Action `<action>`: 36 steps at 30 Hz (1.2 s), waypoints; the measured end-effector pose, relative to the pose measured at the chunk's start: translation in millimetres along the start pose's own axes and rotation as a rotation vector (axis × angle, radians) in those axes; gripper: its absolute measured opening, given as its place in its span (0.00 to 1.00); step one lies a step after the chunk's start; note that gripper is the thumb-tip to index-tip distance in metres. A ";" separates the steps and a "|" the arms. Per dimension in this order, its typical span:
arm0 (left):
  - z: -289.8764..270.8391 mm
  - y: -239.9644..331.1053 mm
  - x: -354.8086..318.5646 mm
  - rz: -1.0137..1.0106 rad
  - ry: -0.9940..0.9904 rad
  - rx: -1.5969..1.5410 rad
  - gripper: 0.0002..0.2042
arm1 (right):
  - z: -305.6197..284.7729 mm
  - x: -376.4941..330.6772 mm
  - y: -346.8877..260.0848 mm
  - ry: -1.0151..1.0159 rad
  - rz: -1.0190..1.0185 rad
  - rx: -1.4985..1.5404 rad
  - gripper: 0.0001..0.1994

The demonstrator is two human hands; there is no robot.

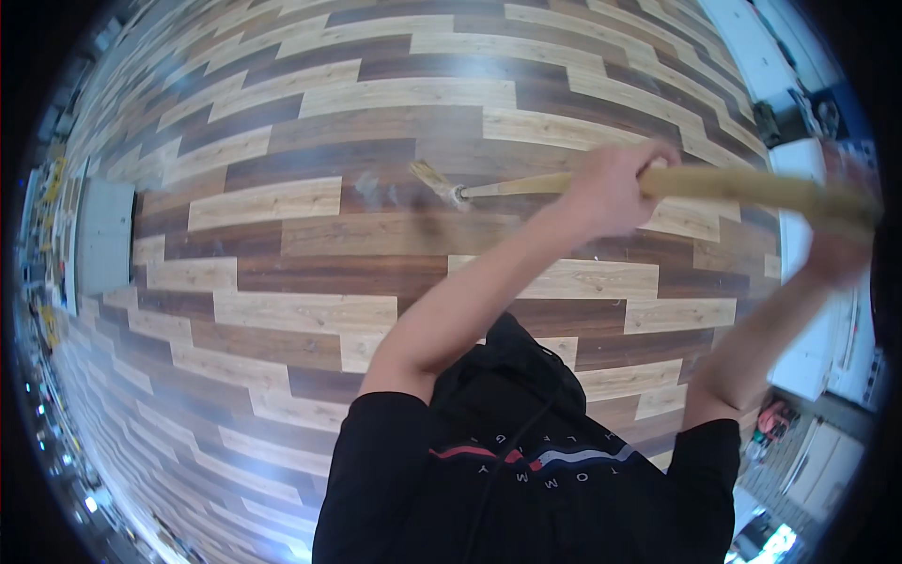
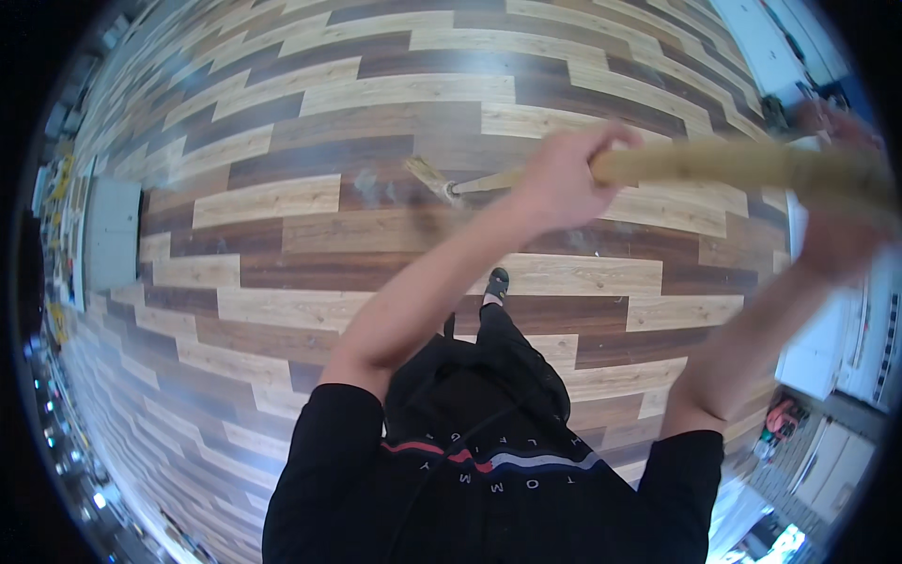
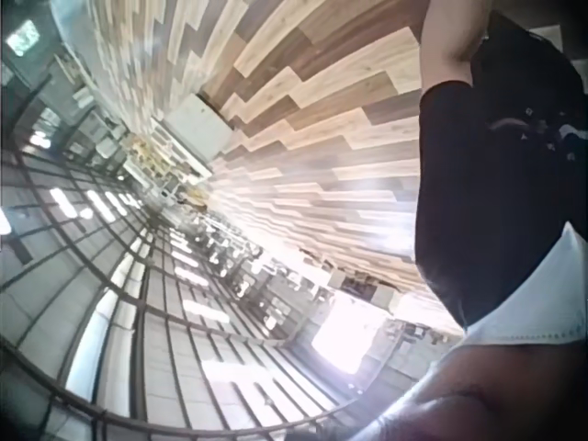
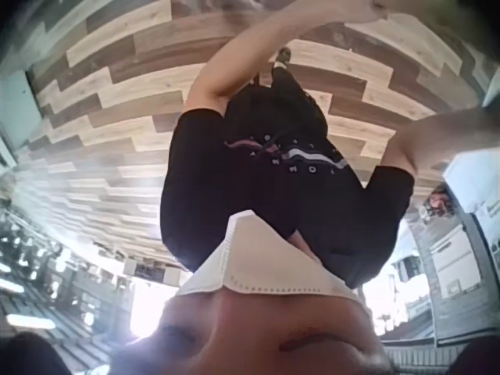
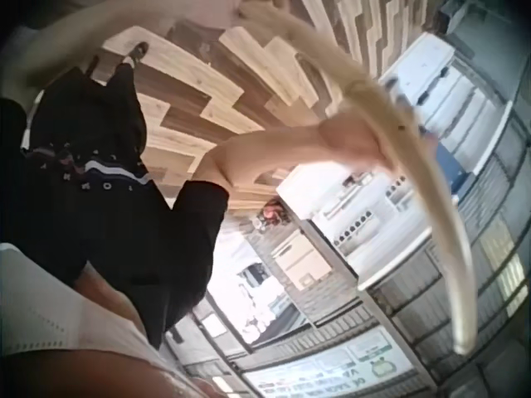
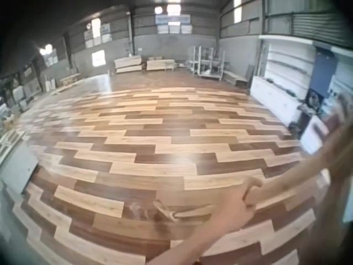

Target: Sweeping a large wooden tile floor using a push broom.

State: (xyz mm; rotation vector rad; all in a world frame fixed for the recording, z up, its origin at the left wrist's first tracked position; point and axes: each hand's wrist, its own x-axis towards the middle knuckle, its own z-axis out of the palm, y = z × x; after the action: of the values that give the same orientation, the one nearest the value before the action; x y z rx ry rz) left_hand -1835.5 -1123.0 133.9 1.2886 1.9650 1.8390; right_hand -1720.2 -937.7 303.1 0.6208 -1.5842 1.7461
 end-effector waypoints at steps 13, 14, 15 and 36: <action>-201.4 110.8 -102.6 0.456 -0.257 -0.654 0.15 | 269.4 -299.7 204.5 0.329 0.738 -0.649 0.07; -230.6 130.4 -114.8 0.465 -0.294 -0.670 0.14 | 293.9 -320.2 202.6 0.334 0.760 -0.651 0.07; -246.0 141.6 -124.5 0.468 -0.354 -0.730 0.13 | 305.2 -355.7 194.2 0.358 0.796 -0.684 0.07; -229.1 18.6 -263.8 -0.358 -0.494 -0.594 0.10 | 433.1 -638.2 184.4 0.429 1.701 -0.946 0.08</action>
State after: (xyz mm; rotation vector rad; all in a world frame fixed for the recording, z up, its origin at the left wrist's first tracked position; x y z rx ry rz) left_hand -1808.9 -1469.3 91.3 0.9909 1.1736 1.5548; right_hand -1488.6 -1477.3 -229.9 -1.8870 -2.3608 1.3745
